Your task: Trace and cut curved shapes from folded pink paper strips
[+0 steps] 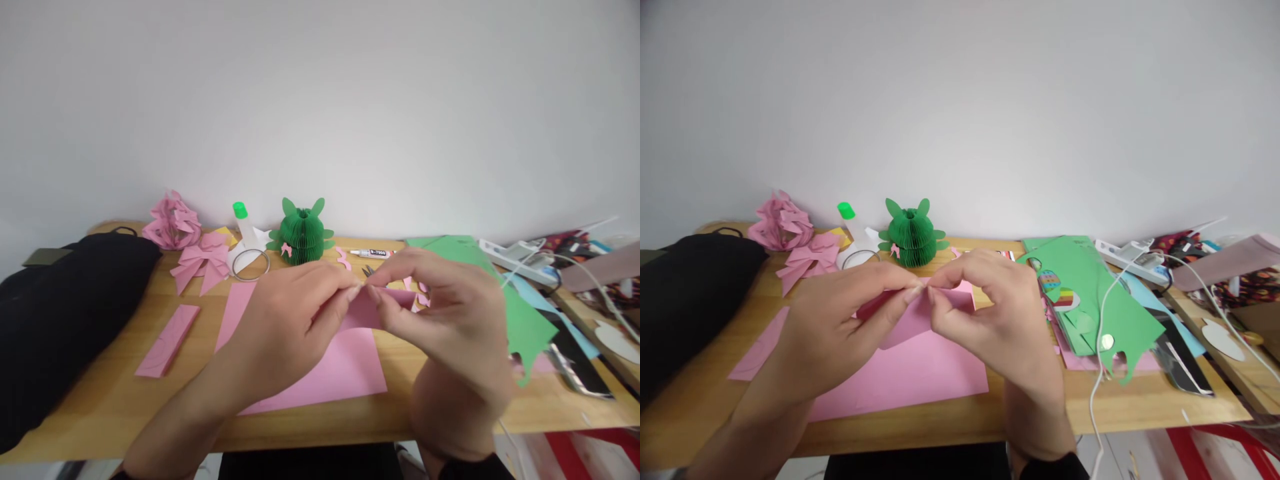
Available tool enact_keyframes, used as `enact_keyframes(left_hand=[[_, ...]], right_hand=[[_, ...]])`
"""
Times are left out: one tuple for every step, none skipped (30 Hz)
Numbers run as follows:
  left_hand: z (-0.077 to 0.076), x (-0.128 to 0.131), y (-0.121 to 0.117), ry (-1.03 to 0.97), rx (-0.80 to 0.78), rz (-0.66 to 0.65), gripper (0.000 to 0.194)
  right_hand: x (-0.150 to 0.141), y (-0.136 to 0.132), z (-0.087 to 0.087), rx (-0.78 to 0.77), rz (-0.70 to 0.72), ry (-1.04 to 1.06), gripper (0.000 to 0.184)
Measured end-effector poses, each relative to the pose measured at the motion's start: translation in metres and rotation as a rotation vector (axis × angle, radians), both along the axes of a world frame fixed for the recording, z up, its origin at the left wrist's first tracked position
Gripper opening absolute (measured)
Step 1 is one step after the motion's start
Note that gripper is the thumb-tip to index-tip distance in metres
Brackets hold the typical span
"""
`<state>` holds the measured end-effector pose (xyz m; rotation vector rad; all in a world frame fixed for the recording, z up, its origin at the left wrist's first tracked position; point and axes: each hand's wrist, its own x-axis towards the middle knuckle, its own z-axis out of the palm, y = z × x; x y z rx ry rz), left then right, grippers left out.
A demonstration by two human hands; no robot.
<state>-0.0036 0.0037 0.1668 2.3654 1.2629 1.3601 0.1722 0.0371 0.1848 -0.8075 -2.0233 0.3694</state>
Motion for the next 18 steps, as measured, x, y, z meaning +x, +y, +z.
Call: enact_keyframes(left_hand=[[0.000,0.000,0.000,0.004,0.002,-0.001,0.012],[0.000,0.000,0.000,0.008,0.003,-0.003,0.012],[0.001,-0.001,0.000,0.012,0.004,-0.006,0.012],[0.001,-0.001,0.000,0.014,0.006,-0.007,0.012],[0.001,-0.002,0.000,0.018,0.008,-0.006,0.012],[0.002,-0.003,0.000,0.022,0.008,-0.003,0.012],[0.002,-0.004,0.000,0.026,0.006,0.002,0.012],[0.003,-0.004,-0.001,0.029,0.002,0.007,0.012],[0.003,-0.005,-0.001,0.031,-0.004,0.009,0.012],[0.004,-0.006,-0.001,0.033,-0.010,0.009,0.012],[0.005,-0.008,-0.001,0.033,-0.016,0.009,0.012],[0.005,-0.009,-0.002,0.035,-0.020,0.013,0.012],[0.006,-0.011,-0.003,0.036,-0.019,0.023,0.012],[0.007,-0.012,-0.003,0.037,-0.013,0.040,0.012],[0.008,-0.014,-0.004,0.034,-0.002,0.064,0.012],[0.008,-0.016,-0.004,0.030,0.009,0.088,0.012],[0.009,-0.017,-0.005,0.027,0.020,0.104,0.012],[0.009,-0.019,-0.005,0.024,0.027,0.113,0.012]], right_hand=[[0.000,0.000,0.000,0.004,0.000,0.000,0.016],[0.000,0.000,0.001,0.005,0.001,-0.004,0.016],[0.000,0.000,0.001,0.006,0.000,-0.011,0.016],[0.000,0.000,0.002,0.009,-0.002,-0.018,0.016],[0.000,0.000,0.002,0.008,-0.007,-0.023,0.016],[0.000,-0.001,0.003,0.004,-0.012,-0.023,0.016],[0.001,-0.001,0.003,-0.004,-0.018,-0.019,0.017],[0.002,-0.002,0.003,-0.012,-0.027,-0.006,0.017],[0.004,-0.002,0.003,-0.021,-0.037,0.006,0.017],[0.007,-0.002,0.003,-0.026,-0.050,0.016,0.017],[0.010,-0.002,0.002,-0.028,-0.065,0.020,0.017],[0.014,-0.003,0.002,-0.025,-0.083,0.024,0.016],[0.018,-0.002,0.002,-0.021,-0.108,0.029,0.015],[0.023,-0.002,0.002,-0.013,-0.142,0.039,0.015],[0.027,-0.002,0.002,-0.004,-0.188,0.057,0.015],[0.030,-0.002,0.002,0.005,-0.236,0.082,0.014],[0.032,-0.002,0.002,0.010,-0.271,0.107,0.013],[0.033,-0.002,0.002,0.007,-0.279,0.124,0.012]])
